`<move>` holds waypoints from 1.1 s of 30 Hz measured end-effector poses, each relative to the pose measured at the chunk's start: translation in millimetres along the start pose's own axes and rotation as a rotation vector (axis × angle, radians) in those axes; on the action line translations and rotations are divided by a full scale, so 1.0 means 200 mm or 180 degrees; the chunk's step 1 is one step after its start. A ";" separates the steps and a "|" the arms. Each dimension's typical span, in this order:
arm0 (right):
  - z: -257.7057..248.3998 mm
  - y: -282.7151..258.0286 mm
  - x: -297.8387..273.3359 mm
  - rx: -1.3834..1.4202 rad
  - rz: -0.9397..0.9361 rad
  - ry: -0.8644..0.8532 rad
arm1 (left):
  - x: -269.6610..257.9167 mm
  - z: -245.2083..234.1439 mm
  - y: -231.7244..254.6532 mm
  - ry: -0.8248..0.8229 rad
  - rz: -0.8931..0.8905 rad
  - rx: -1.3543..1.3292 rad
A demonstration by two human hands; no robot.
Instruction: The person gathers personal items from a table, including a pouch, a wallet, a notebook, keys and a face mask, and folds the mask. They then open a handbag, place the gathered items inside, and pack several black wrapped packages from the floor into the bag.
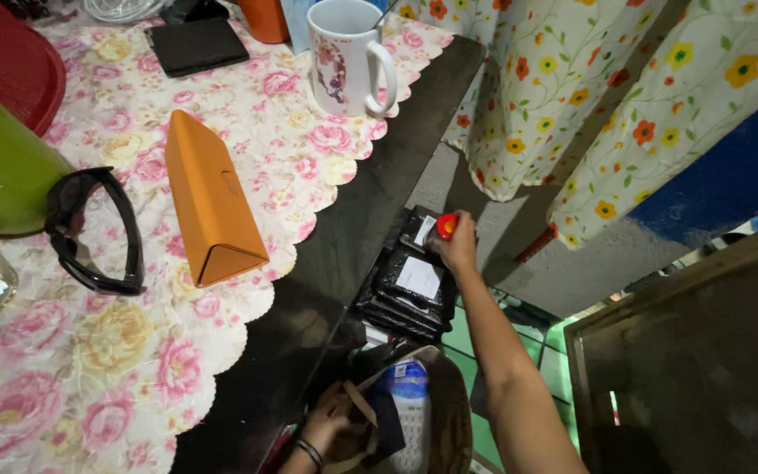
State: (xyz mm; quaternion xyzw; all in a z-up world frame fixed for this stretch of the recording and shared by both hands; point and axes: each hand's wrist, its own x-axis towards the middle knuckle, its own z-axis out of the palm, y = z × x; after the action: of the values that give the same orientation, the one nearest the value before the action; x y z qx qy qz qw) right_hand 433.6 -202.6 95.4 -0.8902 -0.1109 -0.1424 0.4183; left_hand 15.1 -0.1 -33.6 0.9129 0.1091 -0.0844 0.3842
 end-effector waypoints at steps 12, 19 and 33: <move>-1.01 -1.36 -0.11 0.2130 -0.1562 0.0665 | 0.16 -0.24 0.25 -0.0167 0.0119 0.1435; -1.01 -1.88 -0.15 0.2293 -0.1360 -0.0308 | 0.24 0.00 0.58 -0.0705 0.1362 0.1794; -0.69 -1.95 -0.09 0.1311 -0.2008 -0.0344 | 0.16 0.01 0.24 -0.0523 0.0886 0.2532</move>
State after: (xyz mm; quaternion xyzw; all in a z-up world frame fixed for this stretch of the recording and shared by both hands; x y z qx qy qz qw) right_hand 272.0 -68.2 451.2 -0.7159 -0.4276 -0.1917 0.5176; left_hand 58.7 -30.5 -9.9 0.9862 -0.0871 -0.1397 0.0174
